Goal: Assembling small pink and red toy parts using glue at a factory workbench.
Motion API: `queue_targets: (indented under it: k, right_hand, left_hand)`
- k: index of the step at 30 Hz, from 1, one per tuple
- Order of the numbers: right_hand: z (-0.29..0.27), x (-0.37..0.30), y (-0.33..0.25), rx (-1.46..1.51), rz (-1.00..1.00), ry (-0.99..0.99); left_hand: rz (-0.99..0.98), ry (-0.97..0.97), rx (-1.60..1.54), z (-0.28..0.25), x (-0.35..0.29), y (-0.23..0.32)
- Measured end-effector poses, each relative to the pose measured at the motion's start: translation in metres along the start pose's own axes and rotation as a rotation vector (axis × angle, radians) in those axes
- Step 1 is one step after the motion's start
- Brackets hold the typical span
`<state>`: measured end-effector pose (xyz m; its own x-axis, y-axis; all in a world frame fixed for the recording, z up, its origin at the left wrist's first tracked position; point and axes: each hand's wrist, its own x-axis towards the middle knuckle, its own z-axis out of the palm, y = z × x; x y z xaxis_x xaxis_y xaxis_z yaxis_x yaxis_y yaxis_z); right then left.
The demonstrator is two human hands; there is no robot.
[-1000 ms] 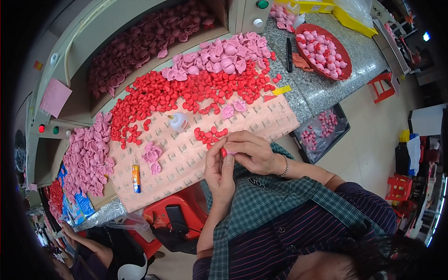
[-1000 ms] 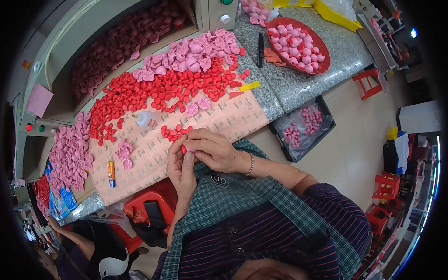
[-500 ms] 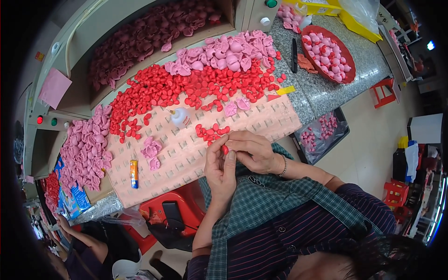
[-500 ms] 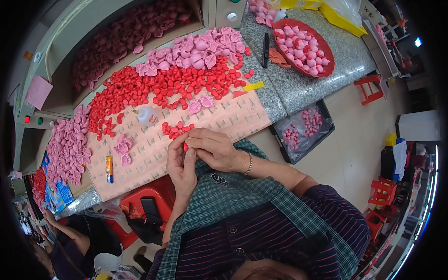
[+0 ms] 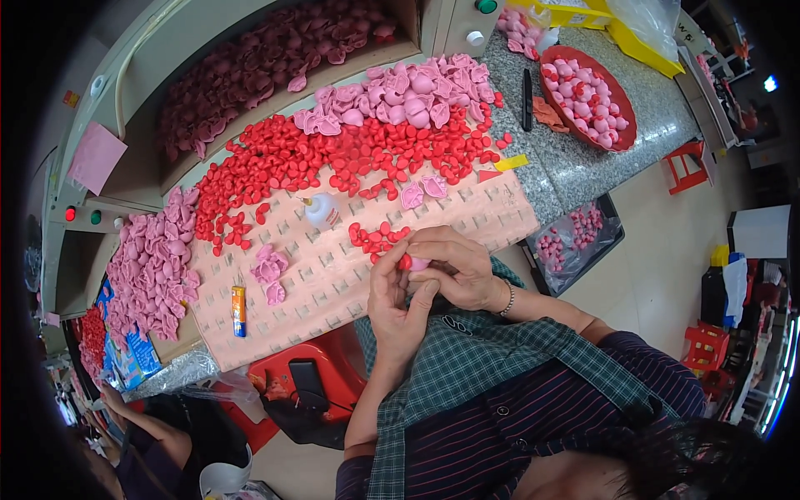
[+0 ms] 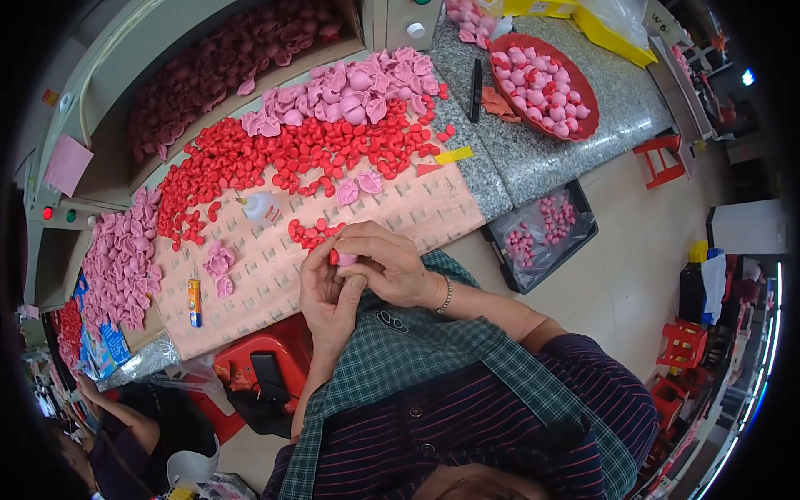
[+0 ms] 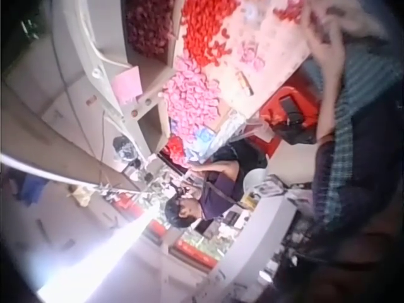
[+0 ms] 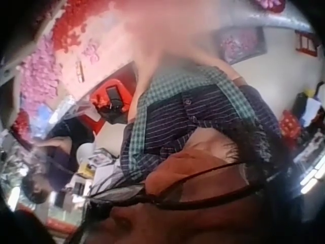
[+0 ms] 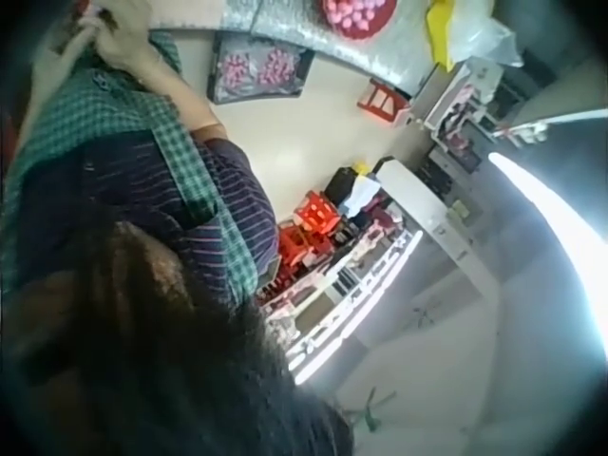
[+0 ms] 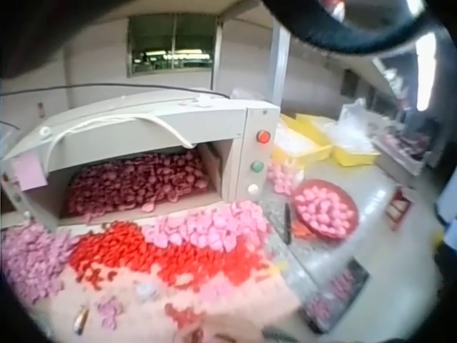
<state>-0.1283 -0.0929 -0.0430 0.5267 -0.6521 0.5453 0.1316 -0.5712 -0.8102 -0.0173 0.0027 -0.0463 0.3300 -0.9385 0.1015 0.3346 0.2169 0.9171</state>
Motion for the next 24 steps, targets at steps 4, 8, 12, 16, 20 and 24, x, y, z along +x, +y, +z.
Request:
queue_targets:
  k: [4, 8, 12, 16, 20, 24]
  right_hand:
    - [-0.0005, 0.0008, -0.0009, -0.013, -0.019, -0.009]
    - [-0.0004, 0.0004, 0.0001, -0.028, -0.033, -0.001]
    - [0.0005, -0.0003, 0.0021, -0.052, -0.089, 0.009]
    - [0.001, -0.0002, 0.0023, -0.036, -0.088, 0.01]
    - [0.0001, -0.0007, 0.0021, -0.037, -0.087, 0.019]
    - [0.001, -0.0017, 0.0028, -0.042, -0.084, 0.03]
  left_hand:
    - [-0.01, -0.004, -0.001, -0.0025, -0.0013, -0.0032]
    - [-0.004, -0.005, -0.011, -0.0029, -0.0006, -0.0044]
    - [0.004, -0.001, -0.001, -0.0022, -0.0001, -0.0029]
    - [0.005, -0.004, 0.01, -0.0027, -0.0007, -0.0027]
    - [0.0, -0.004, 0.019, -0.0015, -0.0002, -0.0025]
    - [-0.002, -0.015, 0.032, -0.0025, -0.0003, -0.0038]
